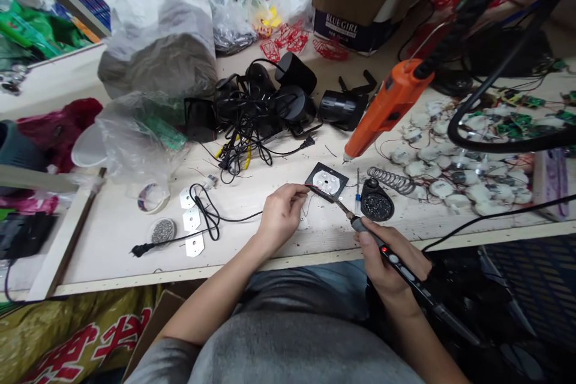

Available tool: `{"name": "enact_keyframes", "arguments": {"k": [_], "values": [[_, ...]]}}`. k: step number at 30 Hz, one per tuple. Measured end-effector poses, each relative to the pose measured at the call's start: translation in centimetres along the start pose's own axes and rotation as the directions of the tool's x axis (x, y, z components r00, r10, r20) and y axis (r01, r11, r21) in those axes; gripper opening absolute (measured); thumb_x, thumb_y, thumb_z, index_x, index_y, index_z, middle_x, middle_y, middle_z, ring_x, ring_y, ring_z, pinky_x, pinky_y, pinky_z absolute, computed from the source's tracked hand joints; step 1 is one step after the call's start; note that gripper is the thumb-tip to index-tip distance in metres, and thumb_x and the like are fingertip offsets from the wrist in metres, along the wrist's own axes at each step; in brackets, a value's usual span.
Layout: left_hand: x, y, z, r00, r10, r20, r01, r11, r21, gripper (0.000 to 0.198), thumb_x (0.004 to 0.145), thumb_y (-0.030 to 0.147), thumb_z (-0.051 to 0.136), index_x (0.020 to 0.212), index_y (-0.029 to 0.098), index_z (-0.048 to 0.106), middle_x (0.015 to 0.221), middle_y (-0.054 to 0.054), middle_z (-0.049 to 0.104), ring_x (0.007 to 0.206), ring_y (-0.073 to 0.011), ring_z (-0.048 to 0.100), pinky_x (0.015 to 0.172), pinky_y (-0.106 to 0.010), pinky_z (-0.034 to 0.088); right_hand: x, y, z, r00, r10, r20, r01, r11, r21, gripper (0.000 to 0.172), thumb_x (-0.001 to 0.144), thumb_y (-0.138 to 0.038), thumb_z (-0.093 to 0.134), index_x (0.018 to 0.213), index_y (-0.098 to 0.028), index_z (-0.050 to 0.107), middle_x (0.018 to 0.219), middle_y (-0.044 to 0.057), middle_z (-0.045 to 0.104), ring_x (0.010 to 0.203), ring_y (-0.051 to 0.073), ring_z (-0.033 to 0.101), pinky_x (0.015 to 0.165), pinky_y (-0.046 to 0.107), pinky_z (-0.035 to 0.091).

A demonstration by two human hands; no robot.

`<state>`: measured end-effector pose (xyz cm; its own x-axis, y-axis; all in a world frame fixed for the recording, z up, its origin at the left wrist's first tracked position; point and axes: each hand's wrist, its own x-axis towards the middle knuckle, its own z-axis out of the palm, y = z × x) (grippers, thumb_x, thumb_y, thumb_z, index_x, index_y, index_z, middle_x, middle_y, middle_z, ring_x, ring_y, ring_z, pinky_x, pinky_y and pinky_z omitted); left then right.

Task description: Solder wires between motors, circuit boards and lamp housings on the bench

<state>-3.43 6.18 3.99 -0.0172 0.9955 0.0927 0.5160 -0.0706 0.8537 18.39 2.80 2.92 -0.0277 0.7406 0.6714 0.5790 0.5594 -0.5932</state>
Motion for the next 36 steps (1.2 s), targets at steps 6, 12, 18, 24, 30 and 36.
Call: {"name": "enact_keyframes", "arguments": {"k": [6, 12, 18, 24, 30, 36], "values": [[-0.1, -0.5, 0.4, 0.976, -0.204, -0.073, 0.172, 0.935, -0.311, 0.034, 0.075, 0.012, 0.074, 0.107, 0.019, 0.068, 0.098, -0.004, 0.07, 0.074, -0.0135, 0.073, 0.07, -0.026, 0.062, 0.0, 0.0, -0.3, 1.0, 0.001, 0.005, -0.001, 0.999, -0.033, 0.026, 0.09, -0.013, 0.068, 0.114, -0.02, 0.072, 0.08, 0.002, 0.078, 0.065, 0.014, 0.073, 0.063, 0.024, 0.059], [0.5, -1.0, 1.3, 0.975, -0.173, -0.139, 0.108, 0.917, -0.385, 0.028, 0.066, 0.031, 0.089, 0.07, 0.016, 0.066, 0.102, -0.007, 0.071, 0.065, -0.011, 0.067, 0.061, -0.026, 0.061, -0.3, 0.2, -0.5, 1.0, 0.014, 0.006, -0.013, 0.999, -0.038, 0.025, 0.09, -0.014, 0.067, 0.115, -0.019, 0.072, 0.083, 0.004, 0.078, 0.068, 0.015, 0.074, 0.064, 0.025, 0.059], [0.9, -0.8, 1.8, 0.986, 0.061, -0.157, -0.095, 0.97, -0.222, 0.008, 0.082, 0.026, 0.08, 0.087, 0.021, 0.078, 0.097, -0.005, 0.071, 0.073, -0.0125, 0.07, 0.063, -0.025, 0.061, -0.5, 0.3, -0.5, 1.0, 0.006, -0.019, -0.006, 1.0, 0.002, 0.028, 0.088, -0.01, 0.068, 0.115, -0.019, 0.073, 0.083, 0.004, 0.078, 0.067, 0.015, 0.073, 0.063, 0.025, 0.059], [1.1, -0.4, 2.3, 0.954, 0.267, -0.135, -0.259, 0.963, 0.075, 0.005, 0.087, 0.016, 0.072, 0.085, 0.02, 0.075, 0.092, -0.004, 0.068, 0.076, -0.012, 0.066, 0.063, -0.022, 0.057, -0.2, 0.3, -0.3, 1.0, -0.002, -0.02, 0.002, 1.0, 0.001, 0.025, 0.088, -0.012, 0.069, 0.112, -0.019, 0.073, 0.081, 0.004, 0.078, 0.064, 0.015, 0.072, 0.061, 0.024, 0.059], [1.3, -0.5, 3.0, 0.96, 0.259, -0.107, -0.243, 0.96, 0.138, 0.01, 0.085, 0.012, 0.066, 0.084, 0.019, 0.073, 0.09, -0.004, 0.064, 0.068, -0.0108, 0.061, 0.061, -0.023, 0.055, -0.2, 0.3, -0.4, 1.0, -0.004, 0.001, 0.004, 1.0, -0.001, 0.024, 0.088, -0.013, 0.068, 0.111, -0.019, 0.073, 0.081, 0.004, 0.078, 0.065, 0.015, 0.073, 0.062, 0.024, 0.059], [1.5, -0.6, 3.5, 0.957, 0.239, -0.165, -0.215, 0.965, 0.15, 0.012, 0.084, 0.014, 0.068, 0.073, 0.019, 0.068, 0.089, -0.003, 0.064, 0.071, -0.0118, 0.061, 0.061, -0.023, 0.053, 0.1, -0.1, -0.2, 1.0, -0.006, 0.026, 0.008, 0.998, -0.065, 0.023, 0.091, -0.014, 0.067, 0.112, -0.02, 0.072, 0.084, 0.004, 0.078, 0.067, 0.015, 0.074, 0.065, 0.024, 0.06]]}}
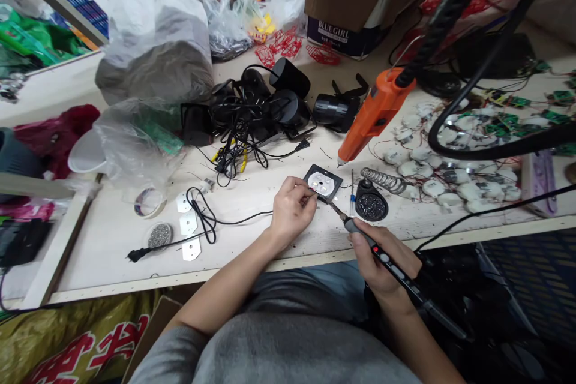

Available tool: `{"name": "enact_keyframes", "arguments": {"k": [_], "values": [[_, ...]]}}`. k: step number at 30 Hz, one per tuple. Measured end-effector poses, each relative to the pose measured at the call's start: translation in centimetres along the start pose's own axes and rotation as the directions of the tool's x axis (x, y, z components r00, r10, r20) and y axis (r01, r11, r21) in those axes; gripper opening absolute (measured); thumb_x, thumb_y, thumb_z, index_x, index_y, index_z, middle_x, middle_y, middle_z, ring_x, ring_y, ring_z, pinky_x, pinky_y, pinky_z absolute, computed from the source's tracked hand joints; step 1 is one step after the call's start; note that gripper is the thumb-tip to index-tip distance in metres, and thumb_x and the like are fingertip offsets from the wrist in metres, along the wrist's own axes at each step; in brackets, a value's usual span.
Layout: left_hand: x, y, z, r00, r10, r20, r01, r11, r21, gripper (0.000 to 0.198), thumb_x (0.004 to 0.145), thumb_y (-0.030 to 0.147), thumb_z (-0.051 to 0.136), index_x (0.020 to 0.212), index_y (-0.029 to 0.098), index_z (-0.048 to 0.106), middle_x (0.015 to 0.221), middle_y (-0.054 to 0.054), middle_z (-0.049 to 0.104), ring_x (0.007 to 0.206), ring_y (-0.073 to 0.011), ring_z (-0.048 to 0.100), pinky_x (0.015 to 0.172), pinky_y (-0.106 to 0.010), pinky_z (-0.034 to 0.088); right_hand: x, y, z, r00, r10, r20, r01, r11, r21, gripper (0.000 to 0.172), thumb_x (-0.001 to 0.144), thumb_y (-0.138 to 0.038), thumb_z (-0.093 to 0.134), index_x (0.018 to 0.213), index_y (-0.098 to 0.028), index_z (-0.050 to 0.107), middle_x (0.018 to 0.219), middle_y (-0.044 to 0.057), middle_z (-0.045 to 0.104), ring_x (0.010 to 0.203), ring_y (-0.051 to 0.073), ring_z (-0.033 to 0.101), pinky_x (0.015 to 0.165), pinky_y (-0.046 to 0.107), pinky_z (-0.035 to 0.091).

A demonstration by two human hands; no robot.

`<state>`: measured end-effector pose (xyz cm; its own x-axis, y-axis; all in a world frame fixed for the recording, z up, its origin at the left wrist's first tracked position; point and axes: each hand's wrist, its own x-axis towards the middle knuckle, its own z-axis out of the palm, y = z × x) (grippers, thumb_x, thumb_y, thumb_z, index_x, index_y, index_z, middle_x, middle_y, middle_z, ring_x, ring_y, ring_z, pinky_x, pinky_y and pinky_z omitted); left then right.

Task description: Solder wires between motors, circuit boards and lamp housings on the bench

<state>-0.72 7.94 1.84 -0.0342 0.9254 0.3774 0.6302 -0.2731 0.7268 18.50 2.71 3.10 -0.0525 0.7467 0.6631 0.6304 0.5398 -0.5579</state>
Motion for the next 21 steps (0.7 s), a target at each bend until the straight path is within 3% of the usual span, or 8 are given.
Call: {"name": "enact_keyframes", "arguments": {"k": [4, 21], "values": [[0.0, -0.2, 0.3, 1.0, 0.016, -0.017, -0.016, 1.0, -0.01, 0.011, 0.084, 0.012, 0.066, 0.076, 0.019, 0.066, 0.089, -0.003, 0.064, 0.073, -0.0122, 0.062, 0.061, -0.022, 0.052, 0.4, 0.0, 0.5, 0.998, -0.057, 0.006, 0.057, 0.998, 0.004, 0.026, 0.089, -0.01, 0.068, 0.113, -0.019, 0.07, 0.082, 0.003, 0.078, 0.067, 0.015, 0.074, 0.066, 0.023, 0.06], [-0.1, -0.5, 0.5, 1.0, 0.006, -0.013, -0.006, 1.0, -0.017, 0.011, 0.086, 0.014, 0.063, 0.077, 0.02, 0.066, 0.089, -0.004, 0.065, 0.074, -0.013, 0.062, 0.063, -0.024, 0.053, 0.4, 0.6, 1.2, 0.997, -0.06, 0.057, 0.064, 0.997, -0.053, 0.026, 0.09, -0.013, 0.068, 0.116, -0.02, 0.069, 0.087, 0.004, 0.079, 0.068, 0.016, 0.075, 0.067, 0.023, 0.061]]}}
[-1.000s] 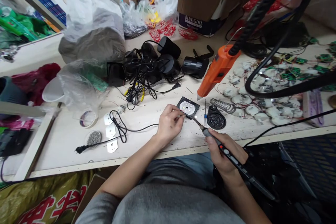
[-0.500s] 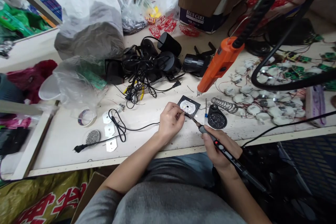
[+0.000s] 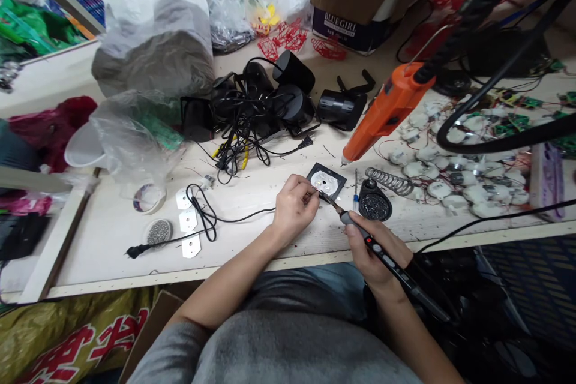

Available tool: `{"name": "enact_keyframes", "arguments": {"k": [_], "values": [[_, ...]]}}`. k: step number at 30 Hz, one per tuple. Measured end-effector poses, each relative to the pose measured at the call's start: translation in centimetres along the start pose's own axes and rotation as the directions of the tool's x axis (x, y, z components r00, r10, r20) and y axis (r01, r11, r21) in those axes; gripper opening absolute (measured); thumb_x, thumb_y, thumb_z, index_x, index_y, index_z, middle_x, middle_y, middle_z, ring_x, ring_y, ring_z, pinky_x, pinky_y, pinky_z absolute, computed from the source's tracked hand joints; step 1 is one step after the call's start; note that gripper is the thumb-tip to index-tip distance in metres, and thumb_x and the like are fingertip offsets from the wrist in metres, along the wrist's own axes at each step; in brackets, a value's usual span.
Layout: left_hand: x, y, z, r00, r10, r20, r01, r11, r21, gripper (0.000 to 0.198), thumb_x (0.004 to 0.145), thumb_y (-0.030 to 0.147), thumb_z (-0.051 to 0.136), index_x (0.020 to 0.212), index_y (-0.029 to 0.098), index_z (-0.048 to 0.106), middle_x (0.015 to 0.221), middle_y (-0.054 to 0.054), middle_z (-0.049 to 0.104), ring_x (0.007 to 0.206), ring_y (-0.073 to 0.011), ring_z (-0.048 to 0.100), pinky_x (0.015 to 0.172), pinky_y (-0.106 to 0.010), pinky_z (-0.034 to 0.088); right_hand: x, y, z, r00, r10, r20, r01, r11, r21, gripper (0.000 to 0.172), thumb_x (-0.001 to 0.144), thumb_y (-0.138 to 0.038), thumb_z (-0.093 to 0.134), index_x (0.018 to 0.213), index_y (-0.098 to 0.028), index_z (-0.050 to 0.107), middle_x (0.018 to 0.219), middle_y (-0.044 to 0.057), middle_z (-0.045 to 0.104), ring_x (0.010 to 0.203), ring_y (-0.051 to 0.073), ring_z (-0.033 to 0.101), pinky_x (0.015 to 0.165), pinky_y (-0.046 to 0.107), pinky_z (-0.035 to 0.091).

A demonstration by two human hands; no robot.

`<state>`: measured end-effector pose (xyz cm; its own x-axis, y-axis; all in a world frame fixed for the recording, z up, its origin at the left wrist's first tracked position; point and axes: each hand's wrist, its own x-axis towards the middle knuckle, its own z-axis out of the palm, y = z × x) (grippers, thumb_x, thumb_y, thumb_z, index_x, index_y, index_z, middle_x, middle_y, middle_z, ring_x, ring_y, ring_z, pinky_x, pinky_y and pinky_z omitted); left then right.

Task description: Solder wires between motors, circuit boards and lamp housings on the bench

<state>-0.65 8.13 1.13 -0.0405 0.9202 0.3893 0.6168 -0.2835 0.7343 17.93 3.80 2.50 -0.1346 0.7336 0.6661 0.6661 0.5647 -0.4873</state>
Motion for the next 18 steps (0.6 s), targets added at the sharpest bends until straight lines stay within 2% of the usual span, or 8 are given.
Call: {"name": "enact_keyframes", "arguments": {"k": [18], "values": [[0.1, -0.13, 0.05, 1.0, -0.003, 0.008, 0.003, 1.0, 0.003, 0.01, 0.083, 0.013, 0.064, 0.076, 0.02, 0.065, 0.088, -0.003, 0.064, 0.076, -0.0139, 0.062, 0.065, -0.025, 0.053, -0.11, -0.05, 0.04, 1.0, 0.016, 0.007, -0.016, 1.0, 0.019, 0.028, 0.089, -0.013, 0.068, 0.115, -0.02, 0.07, 0.087, 0.003, 0.079, 0.069, 0.016, 0.075, 0.068, 0.023, 0.061]]}}
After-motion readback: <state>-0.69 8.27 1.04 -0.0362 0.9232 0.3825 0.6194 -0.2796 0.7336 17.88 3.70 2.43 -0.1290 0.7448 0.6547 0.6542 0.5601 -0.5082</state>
